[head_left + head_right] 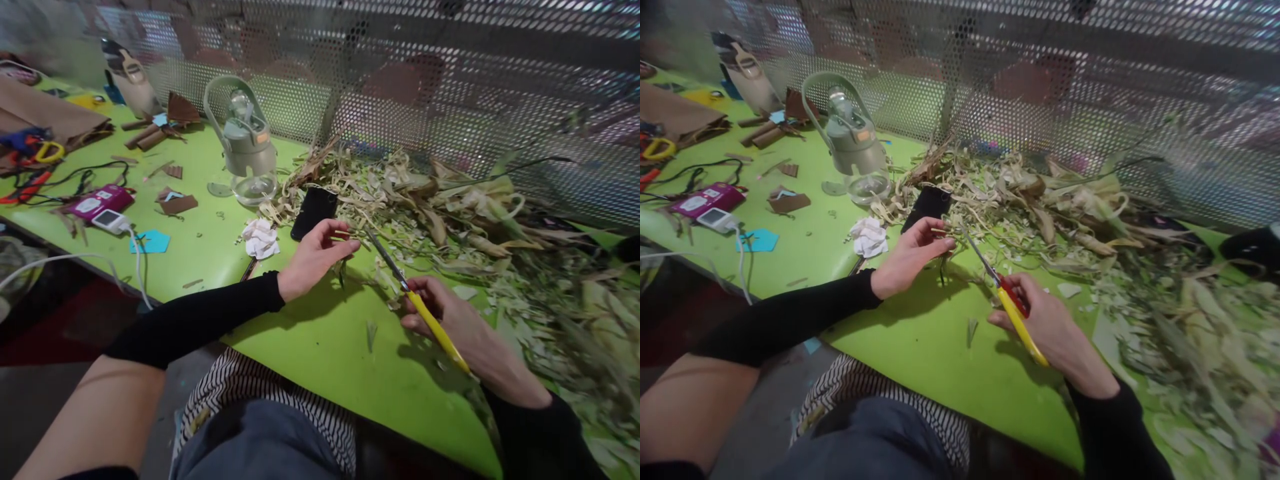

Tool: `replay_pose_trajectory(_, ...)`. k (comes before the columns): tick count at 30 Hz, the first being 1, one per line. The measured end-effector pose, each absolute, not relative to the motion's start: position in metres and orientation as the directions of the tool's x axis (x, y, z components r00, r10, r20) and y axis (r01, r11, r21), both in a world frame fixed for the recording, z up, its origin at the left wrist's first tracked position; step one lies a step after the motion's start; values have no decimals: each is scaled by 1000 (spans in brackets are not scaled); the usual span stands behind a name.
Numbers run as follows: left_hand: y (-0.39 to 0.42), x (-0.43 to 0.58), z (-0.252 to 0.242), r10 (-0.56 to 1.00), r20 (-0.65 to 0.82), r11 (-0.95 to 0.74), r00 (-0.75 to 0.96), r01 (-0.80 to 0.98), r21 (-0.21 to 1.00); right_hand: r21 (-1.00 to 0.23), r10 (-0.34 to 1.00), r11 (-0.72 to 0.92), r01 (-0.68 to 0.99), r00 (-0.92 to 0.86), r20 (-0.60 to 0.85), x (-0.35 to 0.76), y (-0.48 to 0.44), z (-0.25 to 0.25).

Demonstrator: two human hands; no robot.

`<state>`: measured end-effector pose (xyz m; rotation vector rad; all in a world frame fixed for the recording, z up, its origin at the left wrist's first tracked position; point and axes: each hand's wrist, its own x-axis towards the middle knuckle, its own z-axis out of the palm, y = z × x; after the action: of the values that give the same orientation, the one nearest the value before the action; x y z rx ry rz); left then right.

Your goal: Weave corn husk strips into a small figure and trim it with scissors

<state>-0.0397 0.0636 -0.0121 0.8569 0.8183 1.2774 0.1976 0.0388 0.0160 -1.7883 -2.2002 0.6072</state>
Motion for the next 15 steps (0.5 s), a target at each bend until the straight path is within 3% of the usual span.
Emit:
replay_pose_trajectory(7, 62, -39, -17, 963, -67, 175, 261, -417, 892, -533, 957, 93, 841, -224, -186, 195, 38, 23)
replay_pose_trajectory(15, 61, -40, -17, 958, -107, 205, 266, -377, 903, -500, 948, 104, 860, -238, -213, 200, 39, 25)
